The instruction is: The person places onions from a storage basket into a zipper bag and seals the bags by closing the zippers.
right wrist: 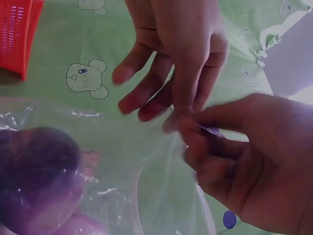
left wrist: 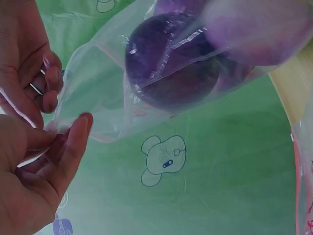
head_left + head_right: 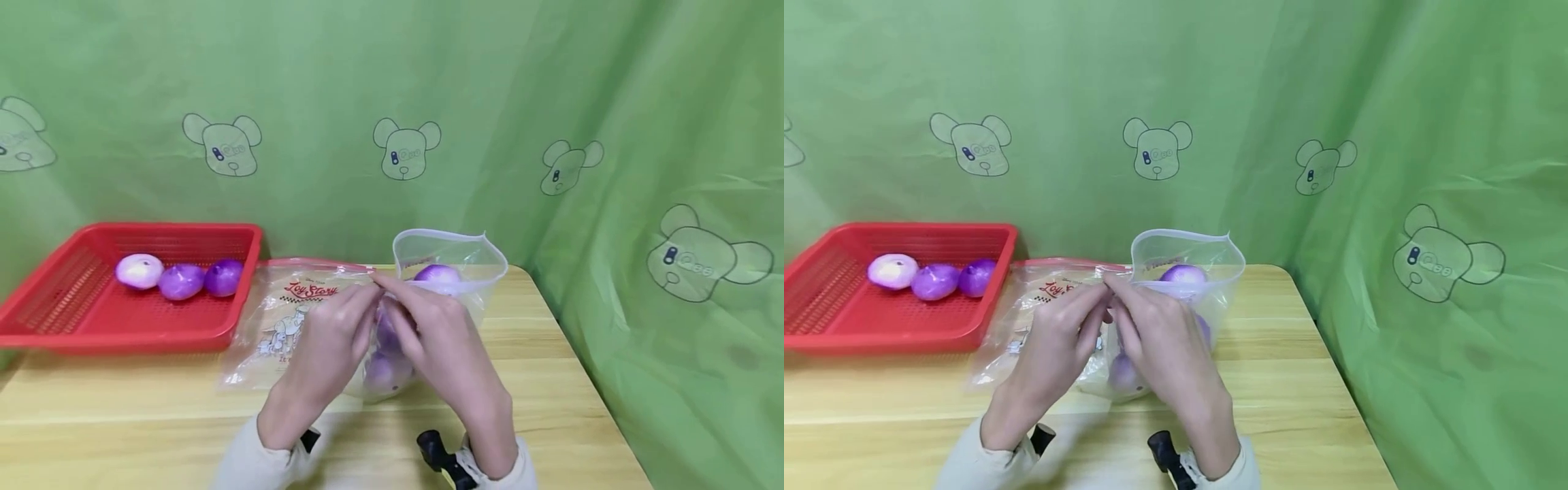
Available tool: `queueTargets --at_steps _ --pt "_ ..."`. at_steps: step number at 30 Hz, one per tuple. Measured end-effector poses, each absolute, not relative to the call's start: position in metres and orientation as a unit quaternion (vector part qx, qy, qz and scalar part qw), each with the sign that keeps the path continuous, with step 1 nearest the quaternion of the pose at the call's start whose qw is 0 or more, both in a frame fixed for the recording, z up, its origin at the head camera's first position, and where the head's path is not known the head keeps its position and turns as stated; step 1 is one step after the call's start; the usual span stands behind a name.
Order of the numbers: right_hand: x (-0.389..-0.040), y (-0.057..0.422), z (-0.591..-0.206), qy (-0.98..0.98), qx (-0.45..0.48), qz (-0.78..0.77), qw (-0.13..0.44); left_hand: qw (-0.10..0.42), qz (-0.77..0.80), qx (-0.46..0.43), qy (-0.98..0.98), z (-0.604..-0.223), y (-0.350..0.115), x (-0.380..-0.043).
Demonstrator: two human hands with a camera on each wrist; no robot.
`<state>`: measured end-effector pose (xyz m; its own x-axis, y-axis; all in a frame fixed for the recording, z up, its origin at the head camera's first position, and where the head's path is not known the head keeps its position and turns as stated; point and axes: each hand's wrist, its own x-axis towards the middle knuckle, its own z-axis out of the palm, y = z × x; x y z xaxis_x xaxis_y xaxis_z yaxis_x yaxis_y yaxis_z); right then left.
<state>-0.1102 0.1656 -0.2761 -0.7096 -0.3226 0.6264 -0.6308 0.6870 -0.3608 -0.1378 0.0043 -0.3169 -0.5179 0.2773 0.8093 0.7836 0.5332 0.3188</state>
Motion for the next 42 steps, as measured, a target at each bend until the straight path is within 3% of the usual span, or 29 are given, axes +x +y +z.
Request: queueTargets --at_steps 8,28,42 --pt "-0.111 0.162 -0.278 -0.882 0.236 0.265 0.31 0.372 -0.325 -0.321 -0.808 -0.312 0.007 -0.134" --pt "-0.128 0.171 -0.284 -0.868 0.21 0.334 0.302 0.392 -0.331 -0.317 -0.798 -0.311 0.001 -0.134" --pt "-0.145 0.197 -0.29 -0.885 0.142 0.344 0.279 0.397 -0.335 -0.308 -0.797 -0.311 -0.005 -0.138"
